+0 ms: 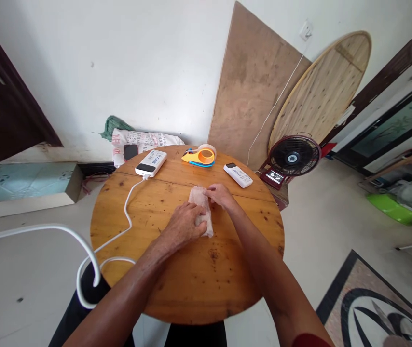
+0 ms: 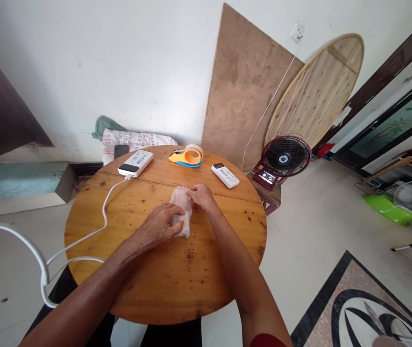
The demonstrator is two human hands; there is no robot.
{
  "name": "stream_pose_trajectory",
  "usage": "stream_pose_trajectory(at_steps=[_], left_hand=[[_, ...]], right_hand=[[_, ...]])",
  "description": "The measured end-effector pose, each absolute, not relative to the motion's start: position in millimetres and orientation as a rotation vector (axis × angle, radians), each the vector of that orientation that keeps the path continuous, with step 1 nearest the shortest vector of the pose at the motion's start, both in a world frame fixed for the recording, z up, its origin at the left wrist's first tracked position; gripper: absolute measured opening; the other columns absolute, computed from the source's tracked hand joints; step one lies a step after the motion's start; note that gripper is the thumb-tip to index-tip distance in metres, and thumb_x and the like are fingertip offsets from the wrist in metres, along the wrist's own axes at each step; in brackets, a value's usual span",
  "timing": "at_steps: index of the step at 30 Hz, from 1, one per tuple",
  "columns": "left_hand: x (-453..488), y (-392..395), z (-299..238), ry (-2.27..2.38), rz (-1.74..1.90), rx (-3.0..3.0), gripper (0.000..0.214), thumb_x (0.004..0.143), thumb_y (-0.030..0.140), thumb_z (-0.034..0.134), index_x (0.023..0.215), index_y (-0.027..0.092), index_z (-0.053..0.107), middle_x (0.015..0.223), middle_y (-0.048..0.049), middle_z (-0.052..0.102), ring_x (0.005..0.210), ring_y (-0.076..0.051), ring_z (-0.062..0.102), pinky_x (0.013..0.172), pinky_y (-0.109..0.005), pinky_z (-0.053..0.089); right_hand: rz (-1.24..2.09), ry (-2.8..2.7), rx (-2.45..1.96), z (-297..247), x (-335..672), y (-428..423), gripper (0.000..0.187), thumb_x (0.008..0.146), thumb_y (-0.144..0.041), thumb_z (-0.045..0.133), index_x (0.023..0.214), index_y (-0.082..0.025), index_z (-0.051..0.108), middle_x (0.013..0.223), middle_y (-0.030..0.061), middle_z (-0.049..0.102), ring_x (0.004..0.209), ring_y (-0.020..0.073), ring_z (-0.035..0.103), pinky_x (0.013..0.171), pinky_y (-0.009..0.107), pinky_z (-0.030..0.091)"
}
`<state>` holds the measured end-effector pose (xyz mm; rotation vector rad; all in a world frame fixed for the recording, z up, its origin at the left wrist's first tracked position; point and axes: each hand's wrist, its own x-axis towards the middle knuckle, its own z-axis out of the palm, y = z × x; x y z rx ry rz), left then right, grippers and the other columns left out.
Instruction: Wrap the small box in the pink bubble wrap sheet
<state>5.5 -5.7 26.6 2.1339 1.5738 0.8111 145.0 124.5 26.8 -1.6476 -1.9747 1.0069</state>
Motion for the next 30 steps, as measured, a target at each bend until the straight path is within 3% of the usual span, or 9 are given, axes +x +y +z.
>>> stream_pose_trajectory(at_steps=[4,9,14,21,30], left_hand=[[5,-5,26,1.578,0.809,2.128,0.027,0.075,0.024,0.054,0.098,0.017,0.067,0.101,-0.0101,0.067,0.098,-0.027,0.059,0.090,-0.039,0.044],[5,-5,25,1.579,0.815,2.124,0.026,0.075,0.024,0.054,0.096,0.018,0.067,0.100,-0.0100,0.067,0.098,-0.026,0.059,0.091,-0.039,0.044],[5,-6,26,1.570,0.808,2.114,0.027,0.074,0.024,0.053,0.097,0.017,0.066,0.099,-0.0092,0.067,0.098,-0.026,0.059,0.090,-0.038,0.044],[5,-6,25,1.573,0.825,2.123,0.024,0.075,0.023,0.054,0.095,0.017,0.066,0.101,-0.0085,0.067,0.099,-0.025,0.059,0.092,-0.038,0.044],[4,-5,23,1.569,0.839,2.178,0.023,0.075,0.022,0.055,0.095,0.017,0.066,0.105,-0.0084,0.066,0.102,-0.025,0.056,0.094,-0.040,0.044]], right_hand=[[1.120,-1.944,-1.680,33,140,125,0.020,0.073,-0.033,0.063,0.067,-0.016,0.057,0.041,-0.0079,0.042,0.037,0.0066,0.036,0.038,0.020,0.025],[1.197,-1.917,-1.634,29,140,125,0.021,0.070,-0.032,0.064,0.063,-0.018,0.051,0.039,-0.0098,0.037,0.036,0.0059,0.032,0.038,0.019,0.022],[1.110,-1.883,-1.507,14,139,125,0.021,0.063,-0.030,0.067,0.061,-0.018,0.050,0.049,-0.0089,0.044,0.045,0.0062,0.037,0.043,0.019,0.027],[0.985,-1.817,-1.388,-4,141,128,0.016,0.063,-0.032,0.064,0.067,-0.018,0.058,0.061,-0.0060,0.055,0.058,0.0097,0.046,0.051,0.020,0.034],[0.739,-1.889,-1.399,-10,136,132,0.015,0.067,-0.032,0.061,0.062,-0.019,0.056,0.060,-0.0054,0.054,0.057,0.0103,0.045,0.053,0.022,0.034]])
